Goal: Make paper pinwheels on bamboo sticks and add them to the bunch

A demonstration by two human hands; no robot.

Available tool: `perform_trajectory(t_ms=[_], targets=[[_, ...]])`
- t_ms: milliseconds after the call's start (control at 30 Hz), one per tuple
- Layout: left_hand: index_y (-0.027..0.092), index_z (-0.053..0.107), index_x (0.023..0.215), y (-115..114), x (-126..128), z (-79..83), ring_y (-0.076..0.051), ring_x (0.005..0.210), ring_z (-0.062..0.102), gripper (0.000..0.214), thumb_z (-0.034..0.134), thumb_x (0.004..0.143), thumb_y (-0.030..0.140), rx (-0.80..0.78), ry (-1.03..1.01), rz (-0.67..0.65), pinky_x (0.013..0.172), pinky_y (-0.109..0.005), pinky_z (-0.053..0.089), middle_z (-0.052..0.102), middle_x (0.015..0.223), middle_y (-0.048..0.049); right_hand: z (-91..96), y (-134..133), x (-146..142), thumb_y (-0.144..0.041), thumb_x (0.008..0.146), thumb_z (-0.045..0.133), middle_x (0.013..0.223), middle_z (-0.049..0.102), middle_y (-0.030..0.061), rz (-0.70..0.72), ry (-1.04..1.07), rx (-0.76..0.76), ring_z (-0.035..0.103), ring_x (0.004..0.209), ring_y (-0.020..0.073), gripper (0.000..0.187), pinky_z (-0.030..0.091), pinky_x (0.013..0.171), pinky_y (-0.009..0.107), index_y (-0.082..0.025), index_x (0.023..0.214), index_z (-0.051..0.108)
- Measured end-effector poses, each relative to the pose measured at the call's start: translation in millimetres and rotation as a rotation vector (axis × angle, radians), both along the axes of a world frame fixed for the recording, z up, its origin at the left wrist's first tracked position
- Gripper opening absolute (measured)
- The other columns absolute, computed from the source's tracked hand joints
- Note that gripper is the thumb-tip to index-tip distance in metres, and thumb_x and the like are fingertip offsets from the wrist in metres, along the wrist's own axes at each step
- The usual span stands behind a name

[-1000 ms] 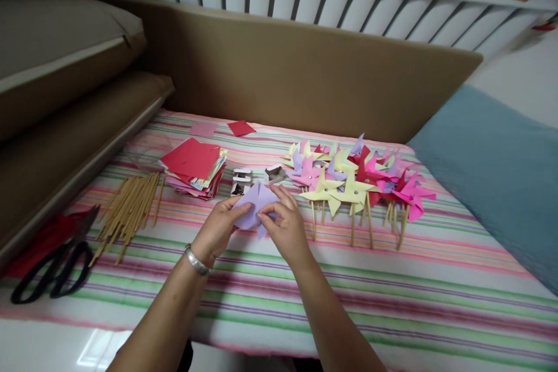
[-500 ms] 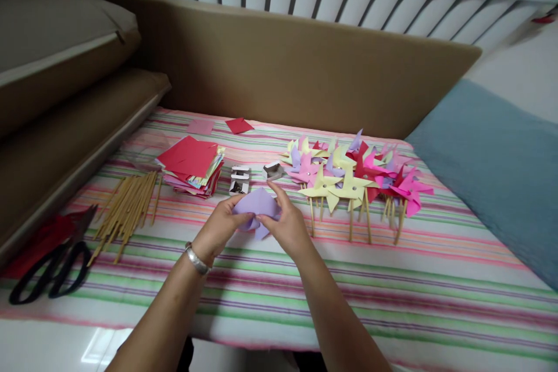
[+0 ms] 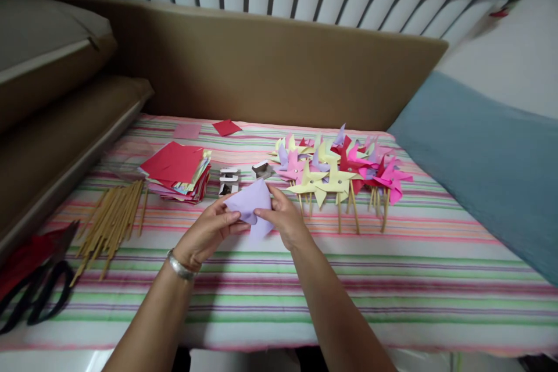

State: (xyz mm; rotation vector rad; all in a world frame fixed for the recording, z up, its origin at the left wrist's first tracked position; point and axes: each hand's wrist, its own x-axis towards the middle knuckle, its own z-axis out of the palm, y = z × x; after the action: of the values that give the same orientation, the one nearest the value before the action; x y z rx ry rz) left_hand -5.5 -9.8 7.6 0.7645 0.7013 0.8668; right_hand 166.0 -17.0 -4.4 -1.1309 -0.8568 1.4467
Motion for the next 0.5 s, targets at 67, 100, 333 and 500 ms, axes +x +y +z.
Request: perform_trajectory(t_ms=[67, 100, 333, 500], targets=[[0.018, 0.066, 0.097, 0, 4, -3.2, -0.02, 0.085, 0.066, 0.033, 0.075, 0.066, 0.016, -0.012, -0.019, -0.009, 0.079, -0.035, 0.052, 0.07, 0.094, -0.0049, 0.7, 0, 1, -0.018, 0.055, 0.076, 0.082, 0.069, 0.0005, -0.041, 0.022, 0.014, 0.062, 0.071, 0.0167, 0.073, 0.046, 0.062, 0.025, -0.02, 0.123, 0.05], [0.017, 0.067, 0.094, -1, 7, -5.0, -0.019, 0.083, 0.066, 0.031, 0.076, 0.064, 0.015, -0.02, -0.016, -0.002, 0.078, -0.033, 0.051, 0.071, 0.091, -0.0047, 0.9, 0, 1, -0.018, 0.055, 0.076, 0.084, 0.069, 0.0008, -0.052, 0.029, 0.029, 0.062, 0.072, 0.0168, 0.071, 0.046, 0.062, 0.025, -0.02, 0.122, 0.051], [0.014, 0.071, 0.084, -5, 22, -13.8, -0.015, 0.071, 0.065, 0.024, 0.079, 0.062, 0.021, -0.049, 0.022, 0.096, 0.071, -0.027, 0.049, 0.073, 0.08, -0.0054, 2.0, 1, -5, -0.019, 0.055, 0.076, 0.088, 0.07, 0.0009, -0.046, 0.055, 0.07, 0.064, 0.079, 0.0186, 0.06, 0.048, 0.065, 0.025, -0.021, 0.112, 0.056], [0.014, 0.072, 0.083, -3, 20, -15.3, -0.014, 0.066, 0.063, 0.027, 0.08, 0.059, 0.023, -0.045, 0.041, 0.113, 0.066, -0.026, 0.048, 0.072, 0.077, -0.0054, 5.7, -1, -3, -0.021, 0.056, 0.076, 0.091, 0.07, 0.0026, -0.006, 0.06, 0.045, 0.063, 0.083, 0.0207, 0.056, 0.049, 0.067, 0.028, -0.02, 0.109, 0.058]])
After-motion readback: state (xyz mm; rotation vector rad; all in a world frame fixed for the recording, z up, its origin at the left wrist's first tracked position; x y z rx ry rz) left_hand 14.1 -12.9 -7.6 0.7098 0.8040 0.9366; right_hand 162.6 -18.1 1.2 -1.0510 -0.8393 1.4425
